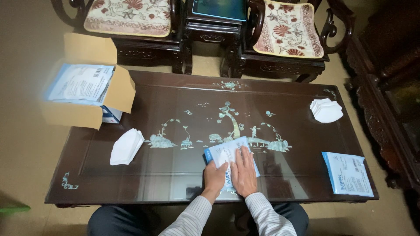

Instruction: Packaging individual face masks into blue envelopes on a table

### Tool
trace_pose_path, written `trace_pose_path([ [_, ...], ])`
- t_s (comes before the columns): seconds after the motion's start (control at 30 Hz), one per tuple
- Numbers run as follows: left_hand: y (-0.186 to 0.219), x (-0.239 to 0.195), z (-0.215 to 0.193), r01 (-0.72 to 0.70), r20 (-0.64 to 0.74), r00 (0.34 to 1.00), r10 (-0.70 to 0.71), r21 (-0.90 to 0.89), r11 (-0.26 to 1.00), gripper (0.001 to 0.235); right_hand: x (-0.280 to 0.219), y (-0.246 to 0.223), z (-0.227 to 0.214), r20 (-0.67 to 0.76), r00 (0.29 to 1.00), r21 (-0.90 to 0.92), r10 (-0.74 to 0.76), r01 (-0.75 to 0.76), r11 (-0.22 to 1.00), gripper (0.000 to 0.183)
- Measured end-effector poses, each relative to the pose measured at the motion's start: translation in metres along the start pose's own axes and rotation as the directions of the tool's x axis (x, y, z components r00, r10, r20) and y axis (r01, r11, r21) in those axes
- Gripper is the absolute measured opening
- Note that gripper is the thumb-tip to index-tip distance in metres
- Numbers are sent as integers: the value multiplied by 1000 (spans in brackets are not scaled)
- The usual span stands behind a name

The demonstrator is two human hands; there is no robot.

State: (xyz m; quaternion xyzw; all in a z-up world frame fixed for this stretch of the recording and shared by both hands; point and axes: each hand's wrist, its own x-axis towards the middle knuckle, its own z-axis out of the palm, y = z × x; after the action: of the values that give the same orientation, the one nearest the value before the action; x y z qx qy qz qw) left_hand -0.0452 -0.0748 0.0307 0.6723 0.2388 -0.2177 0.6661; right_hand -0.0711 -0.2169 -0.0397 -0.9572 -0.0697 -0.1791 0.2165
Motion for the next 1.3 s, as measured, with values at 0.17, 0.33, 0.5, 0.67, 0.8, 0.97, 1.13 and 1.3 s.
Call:
trace_pose_path([
  [0.17,-4,10,0,72,55,996,-66,-115,991,39,0,-3,1,26,998,-93,-56,58,994,56],
  [0.33,10,4,-12,-37,131,991,26,86,996,35,2,-6,0,14,992,-145,-129,129,981,55],
  [0.5,-6,19,-12,-142,107,987,121,217,966,19,2,-6,2,32,993,-105,-117,120,987,58],
  [0.67,-23,31,4,-35,26,999,37,-41,999,28,3,1,7,94,991,-168,-100,115,979,57],
  [0.8,12,2,-19,47,130,991,-31,-122,991,39,2,-1,8,113,987,-194,-111,131,972,58],
  [0.97,-10,23,-51,-225,-46,969,243,250,942,37,2,-2,12,116,991,-194,-63,85,977,68],
  [1.13,-28,43,-84,-193,-77,978,195,24,981,41,0,30,16,80,997,-260,-8,28,965,65],
  [1.3,-24,42,-84,-164,-38,986,165,30,986,40,-18,120,6,-78,996,-333,32,-56,941,64],
])
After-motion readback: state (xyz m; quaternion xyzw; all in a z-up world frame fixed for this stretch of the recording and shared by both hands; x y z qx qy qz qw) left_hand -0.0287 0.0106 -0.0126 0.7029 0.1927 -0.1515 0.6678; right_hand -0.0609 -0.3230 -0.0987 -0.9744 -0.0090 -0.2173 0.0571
